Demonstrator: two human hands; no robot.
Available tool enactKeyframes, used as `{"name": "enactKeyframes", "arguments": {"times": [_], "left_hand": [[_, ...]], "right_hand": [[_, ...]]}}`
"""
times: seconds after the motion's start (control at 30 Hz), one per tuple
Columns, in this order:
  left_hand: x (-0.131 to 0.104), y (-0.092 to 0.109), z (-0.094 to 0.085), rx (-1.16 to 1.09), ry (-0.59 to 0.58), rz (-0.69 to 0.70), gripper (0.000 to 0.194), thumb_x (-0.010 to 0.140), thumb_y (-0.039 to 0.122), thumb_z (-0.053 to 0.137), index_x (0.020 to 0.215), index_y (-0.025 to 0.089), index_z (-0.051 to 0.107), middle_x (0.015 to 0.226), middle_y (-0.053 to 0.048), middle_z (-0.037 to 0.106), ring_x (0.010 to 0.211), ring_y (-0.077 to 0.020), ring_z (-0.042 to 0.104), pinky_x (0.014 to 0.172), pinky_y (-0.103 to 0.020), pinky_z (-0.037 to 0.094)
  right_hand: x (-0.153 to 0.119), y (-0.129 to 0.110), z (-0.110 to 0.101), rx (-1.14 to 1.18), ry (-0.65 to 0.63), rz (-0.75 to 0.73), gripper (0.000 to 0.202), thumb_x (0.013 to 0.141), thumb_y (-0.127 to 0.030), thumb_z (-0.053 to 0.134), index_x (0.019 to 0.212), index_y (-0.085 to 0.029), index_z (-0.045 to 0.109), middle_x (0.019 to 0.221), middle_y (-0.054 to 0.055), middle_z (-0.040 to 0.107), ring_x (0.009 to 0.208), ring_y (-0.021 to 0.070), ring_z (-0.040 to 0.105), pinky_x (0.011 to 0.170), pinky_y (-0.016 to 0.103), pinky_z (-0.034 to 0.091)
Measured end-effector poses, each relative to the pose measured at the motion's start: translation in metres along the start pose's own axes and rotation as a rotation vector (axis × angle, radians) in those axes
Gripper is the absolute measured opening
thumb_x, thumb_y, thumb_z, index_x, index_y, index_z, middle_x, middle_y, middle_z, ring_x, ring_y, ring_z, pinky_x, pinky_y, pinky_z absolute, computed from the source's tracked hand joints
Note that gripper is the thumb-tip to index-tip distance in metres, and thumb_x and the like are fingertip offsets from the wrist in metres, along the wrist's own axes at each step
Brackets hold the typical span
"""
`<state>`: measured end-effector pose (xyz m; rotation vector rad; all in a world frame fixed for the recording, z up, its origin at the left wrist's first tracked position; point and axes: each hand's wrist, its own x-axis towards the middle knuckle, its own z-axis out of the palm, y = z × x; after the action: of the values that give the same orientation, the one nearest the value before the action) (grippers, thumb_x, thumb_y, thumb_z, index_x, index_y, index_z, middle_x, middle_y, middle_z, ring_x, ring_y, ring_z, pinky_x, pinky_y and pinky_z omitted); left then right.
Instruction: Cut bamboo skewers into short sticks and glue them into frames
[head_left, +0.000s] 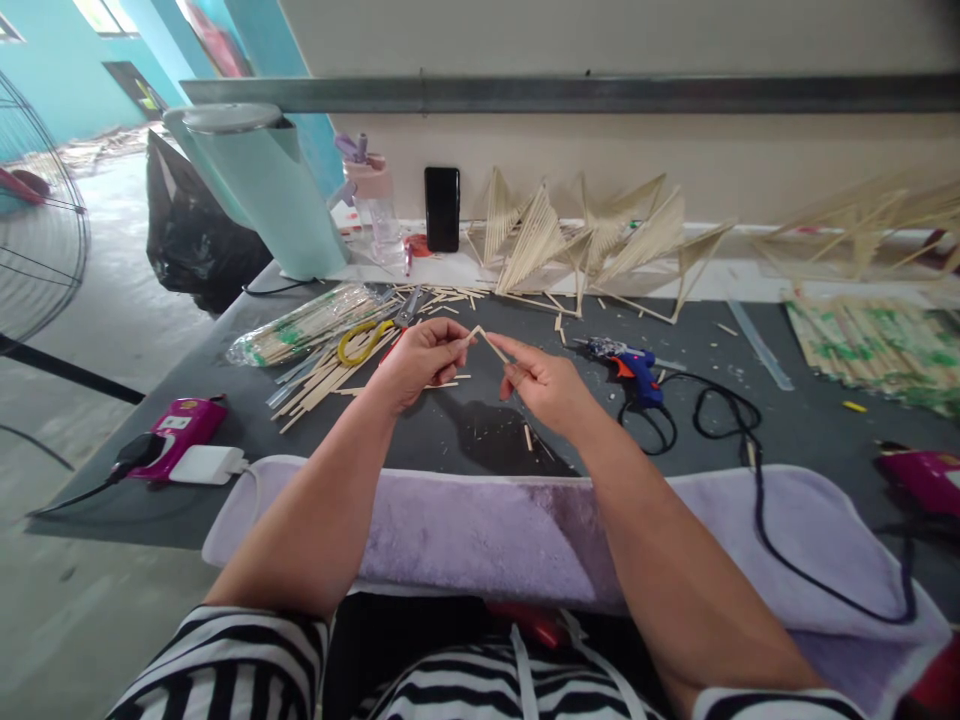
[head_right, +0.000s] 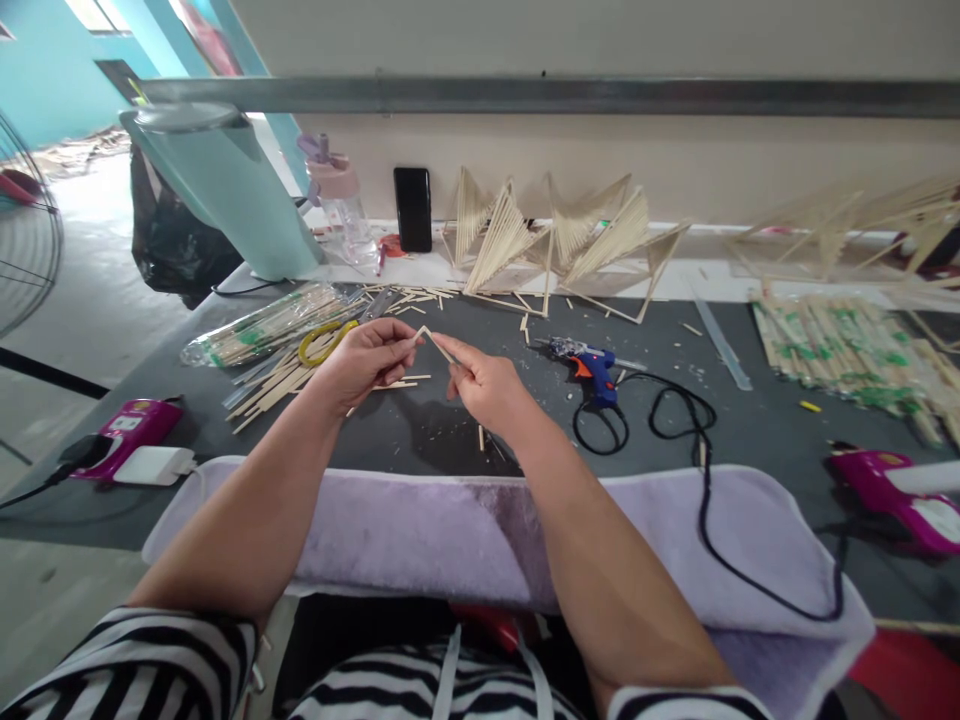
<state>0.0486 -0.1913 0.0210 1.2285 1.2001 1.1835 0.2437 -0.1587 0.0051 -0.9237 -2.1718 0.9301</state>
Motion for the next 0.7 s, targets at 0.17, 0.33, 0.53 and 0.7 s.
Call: {"name": "enactKeyframes", "arguments": {"times": [0.17,0.33,0.53,0.7], "left_hand": [[0.0009,-0.0016,-0.0018,-0.008,-0.011,-0.004,0.023,0.074,0.034,0.066,0.084,0.016,0.057,0.062,0.004,0.053,0.040,-0.0008,0.040,0.037,-0.014,0.024],[0.0007,-0.0010,-0.0019,-0.005,-0.006,-0.010,0.024,0.073,0.034,0.067,0.083,0.015,0.057,0.061,0.004,0.053,0.039,-0.0007,0.039,0.036,-0.014,0.024],[0.0014,-0.0016,-0.0017,0.007,-0.009,-0.002,0.024,0.074,0.034,0.067,0.084,0.015,0.057,0.060,0.004,0.052,0.039,-0.0007,0.039,0.036,-0.014,0.023],[0.0017,-0.0022,-0.0019,0.020,-0.002,-0.001,0.024,0.073,0.035,0.067,0.083,0.015,0.057,0.060,0.004,0.052,0.039,-0.0007,0.039,0.036,-0.014,0.024]], "right_hand": [[0.0003,0.0007,0.0001,-0.006,0.000,0.002,0.050,0.085,-0.014,0.044,0.133,-0.025,0.051,0.064,-0.003,0.065,0.056,0.0104,0.053,0.063,0.025,0.047],[-0.0001,0.0003,0.0003,-0.016,-0.003,0.011,0.049,0.085,-0.014,0.044,0.133,-0.025,0.052,0.064,-0.003,0.064,0.054,0.0102,0.052,0.060,0.025,0.047],[-0.0004,0.0035,0.0011,-0.017,0.002,-0.016,0.049,0.086,-0.015,0.044,0.133,-0.026,0.052,0.064,-0.003,0.064,0.055,0.0106,0.053,0.060,0.025,0.047],[-0.0005,0.0042,0.0010,-0.019,-0.006,-0.012,0.049,0.086,-0.016,0.043,0.133,-0.027,0.051,0.064,-0.003,0.064,0.054,0.0105,0.052,0.059,0.025,0.047]]}}
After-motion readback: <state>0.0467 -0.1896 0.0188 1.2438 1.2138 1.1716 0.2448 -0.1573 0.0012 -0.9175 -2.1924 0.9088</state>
